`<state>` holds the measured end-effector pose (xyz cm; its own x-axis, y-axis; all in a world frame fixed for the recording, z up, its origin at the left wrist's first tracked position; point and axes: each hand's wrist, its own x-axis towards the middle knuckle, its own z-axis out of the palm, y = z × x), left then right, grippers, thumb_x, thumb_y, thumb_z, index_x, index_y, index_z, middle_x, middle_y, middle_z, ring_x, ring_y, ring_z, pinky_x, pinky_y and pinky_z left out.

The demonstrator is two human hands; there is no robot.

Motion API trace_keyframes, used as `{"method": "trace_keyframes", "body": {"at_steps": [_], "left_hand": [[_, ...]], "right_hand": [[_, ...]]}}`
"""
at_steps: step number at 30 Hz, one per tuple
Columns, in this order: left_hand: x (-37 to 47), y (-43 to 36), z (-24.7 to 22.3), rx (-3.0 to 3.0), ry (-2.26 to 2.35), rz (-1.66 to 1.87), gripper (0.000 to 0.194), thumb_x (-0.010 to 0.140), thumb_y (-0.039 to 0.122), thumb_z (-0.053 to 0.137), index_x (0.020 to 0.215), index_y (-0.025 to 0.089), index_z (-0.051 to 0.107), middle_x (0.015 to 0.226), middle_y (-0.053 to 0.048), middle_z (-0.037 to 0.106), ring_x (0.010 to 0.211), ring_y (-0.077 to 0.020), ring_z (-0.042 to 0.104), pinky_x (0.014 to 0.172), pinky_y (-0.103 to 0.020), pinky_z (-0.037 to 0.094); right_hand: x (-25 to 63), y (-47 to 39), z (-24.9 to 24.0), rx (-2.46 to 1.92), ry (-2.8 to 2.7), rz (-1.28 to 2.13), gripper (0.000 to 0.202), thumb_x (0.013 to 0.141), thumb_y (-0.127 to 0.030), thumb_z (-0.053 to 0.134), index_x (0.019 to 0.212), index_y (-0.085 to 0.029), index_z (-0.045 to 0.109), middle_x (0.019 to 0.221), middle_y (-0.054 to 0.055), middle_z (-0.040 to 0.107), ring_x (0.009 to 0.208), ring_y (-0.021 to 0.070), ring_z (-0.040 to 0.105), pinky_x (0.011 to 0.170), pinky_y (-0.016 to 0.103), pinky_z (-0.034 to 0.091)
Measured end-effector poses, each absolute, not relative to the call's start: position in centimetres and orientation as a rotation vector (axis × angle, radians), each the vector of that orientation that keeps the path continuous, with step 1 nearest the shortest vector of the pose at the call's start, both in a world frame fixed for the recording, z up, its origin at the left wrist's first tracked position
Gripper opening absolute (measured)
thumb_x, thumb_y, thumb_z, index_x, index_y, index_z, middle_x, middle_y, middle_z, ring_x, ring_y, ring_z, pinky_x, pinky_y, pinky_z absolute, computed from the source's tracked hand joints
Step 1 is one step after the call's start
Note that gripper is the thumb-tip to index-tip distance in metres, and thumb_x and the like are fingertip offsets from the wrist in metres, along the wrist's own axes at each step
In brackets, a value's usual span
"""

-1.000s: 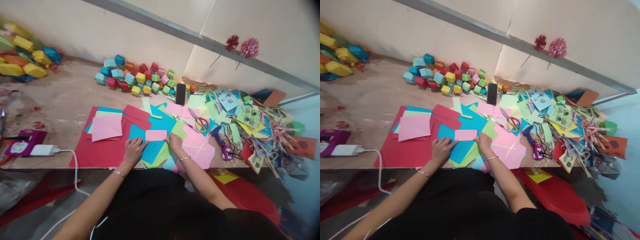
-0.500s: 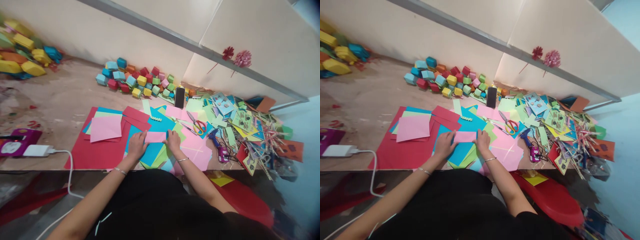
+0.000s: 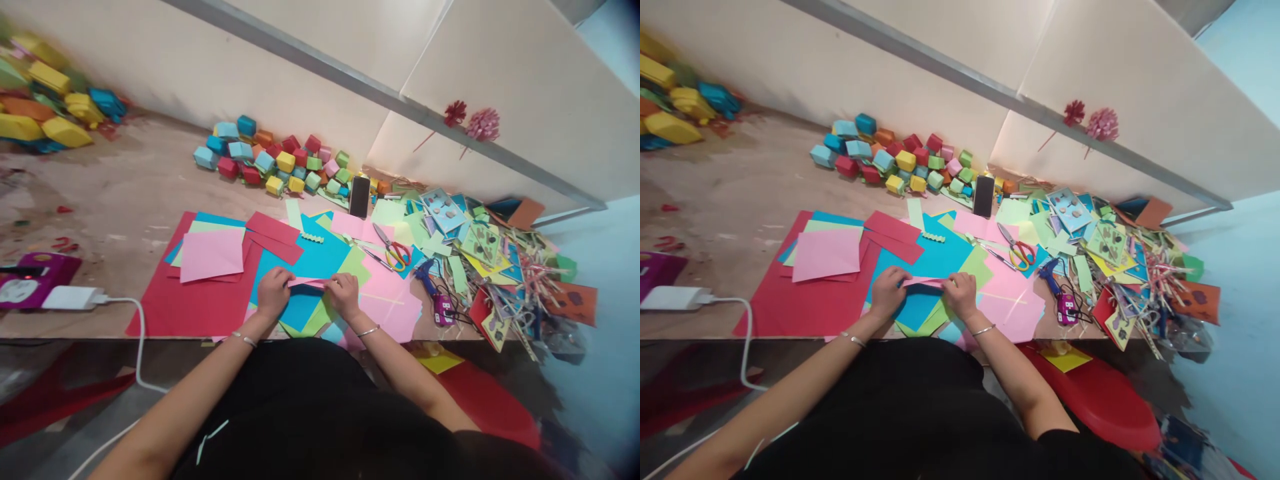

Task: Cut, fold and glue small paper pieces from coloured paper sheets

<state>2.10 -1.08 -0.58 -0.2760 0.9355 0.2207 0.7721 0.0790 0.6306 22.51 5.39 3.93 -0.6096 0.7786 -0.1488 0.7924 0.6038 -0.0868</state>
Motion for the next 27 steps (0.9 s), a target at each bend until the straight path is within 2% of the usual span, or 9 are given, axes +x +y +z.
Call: {"method": "trace_keyframes", "body": {"at_steps": [4, 7, 10, 12, 15, 18, 23, 25, 27], "left_hand": [[2.2, -1.2, -0.8, 1.691, 2.109, 1.089, 0.032, 0.069, 0.0, 0.046, 0.085, 0.02, 0.065, 0.094, -0.008, 0.065, 0.092, -0.0233, 0.063, 0.08, -0.034, 0.05], [2.4, -1.5, -0.7, 1.692, 2.109, 1.144, 0.046, 0.069, -0.001, 0.045, 0.106, 0.018, 0.064, 0.108, -0.012, 0.063, 0.103, -0.0257, 0.061, 0.083, -0.037, 0.052], [2.6, -2.1, -0.5, 1.73, 2.114, 1.18, 0.057, 0.069, 0.001, 0.047, 0.124, 0.014, 0.056, 0.127, -0.019, 0.055, 0.121, -0.0319, 0.052, 0.094, -0.046, 0.049], [2.7, -2.6, -0.3, 1.833, 2.039, 1.156, 0.051, 0.069, 0.004, 0.049, 0.116, 0.017, 0.061, 0.126, -0.016, 0.058, 0.122, -0.032, 0.052, 0.1, -0.049, 0.046], [3.1, -2.8, 0.0, 2.014, 1.863, 1.059, 0.028, 0.076, 0.01, 0.053, 0.095, 0.024, 0.069, 0.11, -0.008, 0.068, 0.109, -0.0257, 0.061, 0.096, -0.041, 0.049], [3.6, -2.5, 0.3, 2.075, 1.857, 0.99, 0.019, 0.087, 0.019, 0.055, 0.094, 0.025, 0.072, 0.116, -0.009, 0.069, 0.112, -0.0273, 0.06, 0.093, -0.042, 0.048], [4.1, -1.2, 1.0, 2.046, 2.015, 0.926, 0.025, 0.093, 0.023, 0.051, 0.109, 0.024, 0.071, 0.135, -0.015, 0.058, 0.125, -0.0345, 0.05, 0.096, -0.05, 0.041], [4.3, -0.4, 1.0, 1.995, 2.124, 0.881, 0.028, 0.094, 0.024, 0.05, 0.114, 0.023, 0.07, 0.13, -0.019, 0.058, 0.12, -0.0369, 0.051, 0.093, -0.052, 0.04], [4.6, 0.6, 0.6, 1.972, 2.169, 0.836, 0.026, 0.095, 0.026, 0.05, 0.107, 0.021, 0.073, 0.114, -0.019, 0.063, 0.107, -0.0356, 0.056, 0.087, -0.05, 0.041]], "right_hand": [[23.7, 3.3, 3.3, 1.217, 2.827, -0.265, 0.036, 0.104, -0.024, 0.034, 0.103, -0.031, 0.069, 0.118, 0.002, 0.069, 0.109, 0.0156, 0.055, 0.09, 0.03, 0.03], [23.8, 2.9, 2.2, 1.193, 2.943, -0.258, 0.034, 0.104, -0.023, 0.035, 0.1, -0.026, 0.07, 0.125, 0.004, 0.068, 0.116, 0.0153, 0.055, 0.09, 0.029, 0.032], [23.7, 3.2, 0.8, 1.158, 3.141, -0.248, 0.03, 0.102, -0.019, 0.041, 0.097, -0.023, 0.07, 0.117, 0.006, 0.072, 0.109, 0.0143, 0.06, 0.085, 0.029, 0.036], [23.8, 3.4, 0.1, 1.125, 3.211, -0.268, 0.027, 0.101, -0.017, 0.044, 0.098, -0.023, 0.07, 0.111, 0.005, 0.074, 0.102, 0.0135, 0.063, 0.083, 0.029, 0.038], [23.9, 3.4, -0.8, 1.094, 3.257, -0.313, 0.025, 0.1, -0.018, 0.047, 0.094, -0.023, 0.07, 0.108, 0.005, 0.075, 0.095, 0.0138, 0.064, 0.083, 0.03, 0.042], [24.1, 3.2, -1.3, 1.093, 3.283, -0.364, 0.026, 0.1, -0.018, 0.046, 0.092, -0.023, 0.07, 0.108, 0.005, 0.075, 0.094, 0.0147, 0.065, 0.084, 0.031, 0.047], [24.0, 3.3, -1.8, 1.256, 3.26, -0.431, 0.042, 0.096, -0.011, 0.037, 0.133, -0.017, 0.057, 0.131, 0.014, 0.064, 0.12, 0.0211, 0.059, 0.096, 0.037, 0.051], [23.8, 3.7, -1.8, 1.352, 3.188, -0.58, 0.05, 0.093, -0.011, 0.039, 0.142, -0.014, 0.049, 0.141, 0.017, 0.056, 0.131, 0.0243, 0.052, 0.104, 0.042, 0.048], [23.6, 4.4, -1.8, 1.388, 3.097, -0.761, 0.055, 0.089, -0.011, 0.044, 0.144, -0.014, 0.046, 0.142, 0.018, 0.053, 0.134, 0.026, 0.049, 0.109, 0.046, 0.045]]}}
